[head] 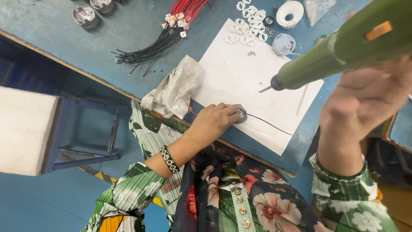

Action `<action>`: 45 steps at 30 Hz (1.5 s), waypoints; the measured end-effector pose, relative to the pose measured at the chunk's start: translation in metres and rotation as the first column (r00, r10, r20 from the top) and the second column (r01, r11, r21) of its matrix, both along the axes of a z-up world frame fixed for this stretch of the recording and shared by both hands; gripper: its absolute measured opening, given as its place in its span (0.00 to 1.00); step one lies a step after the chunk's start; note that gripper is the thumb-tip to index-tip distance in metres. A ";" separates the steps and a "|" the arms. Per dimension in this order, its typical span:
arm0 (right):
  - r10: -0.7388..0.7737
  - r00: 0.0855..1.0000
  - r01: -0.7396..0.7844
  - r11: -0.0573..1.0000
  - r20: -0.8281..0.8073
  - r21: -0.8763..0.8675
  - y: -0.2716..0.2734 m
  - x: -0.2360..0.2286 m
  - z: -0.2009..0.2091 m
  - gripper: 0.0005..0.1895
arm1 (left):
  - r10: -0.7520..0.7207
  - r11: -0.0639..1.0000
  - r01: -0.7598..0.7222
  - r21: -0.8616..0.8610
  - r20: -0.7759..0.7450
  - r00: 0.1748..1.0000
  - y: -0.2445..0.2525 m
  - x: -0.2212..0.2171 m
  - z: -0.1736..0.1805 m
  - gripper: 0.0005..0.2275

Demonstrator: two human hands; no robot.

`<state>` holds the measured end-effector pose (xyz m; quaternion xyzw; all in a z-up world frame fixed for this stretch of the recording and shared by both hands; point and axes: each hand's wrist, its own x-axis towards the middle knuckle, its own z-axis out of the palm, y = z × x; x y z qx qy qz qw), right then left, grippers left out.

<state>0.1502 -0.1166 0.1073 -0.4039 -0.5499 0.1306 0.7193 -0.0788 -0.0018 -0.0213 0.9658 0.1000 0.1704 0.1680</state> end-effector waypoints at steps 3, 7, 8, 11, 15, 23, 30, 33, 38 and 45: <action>-0.028 0.997 0.029 1.000 0.078 -0.005 0.009 -0.016 0.023 0.29 | 0.009 1.000 -0.009 0.016 -0.001 1.000 -0.002 0.000 -0.003 0.07; -0.046 0.990 0.052 0.998 0.136 -0.039 0.019 -0.029 0.032 0.32 | 0.018 0.998 -0.020 0.053 0.045 0.999 -0.005 -0.001 -0.008 0.10; -0.046 0.989 0.053 0.997 0.137 -0.048 0.019 -0.029 0.030 0.32 | 0.017 0.998 -0.020 0.058 0.050 0.999 -0.005 -0.002 -0.009 0.10; -0.024 0.996 0.028 0.999 0.087 -0.044 0.015 -0.025 0.018 0.34 | 0.017 0.997 -0.021 0.071 0.051 0.999 -0.005 -0.002 -0.009 0.10; 0.074 0.997 -0.074 0.997 -0.027 0.012 0.011 -0.014 -0.004 0.40 | 0.016 0.998 -0.019 0.067 0.041 0.999 -0.004 -0.003 -0.010 0.09; 0.140 0.984 -0.142 0.990 -0.112 -0.014 0.002 -0.017 -0.029 0.45 | -0.003 0.997 -0.001 0.071 0.046 0.999 0.002 -0.001 -0.011 0.07; 0.207 0.969 -0.209 0.978 -0.138 -0.002 0.002 -0.014 -0.040 0.47 | 0.005 0.997 -0.010 0.078 0.066 0.998 0.001 0.000 -0.014 0.06; 0.206 0.964 -0.209 0.978 -0.170 -0.003 0.004 -0.017 -0.045 0.50 | 0.002 0.997 -0.008 0.077 0.075 0.997 0.002 -0.002 -0.014 0.06; 0.286 0.939 -0.301 0.952 -0.194 -0.052 -0.002 -0.014 -0.048 0.55 | 0.001 0.996 -0.007 0.093 0.059 0.998 0.002 -0.001 -0.015 0.05; 0.467 0.828 -0.507 0.860 -0.310 -0.057 0.000 -0.001 -0.043 0.56 | 0.002 0.995 -0.009 0.101 0.066 0.998 0.002 -0.002 -0.016 0.05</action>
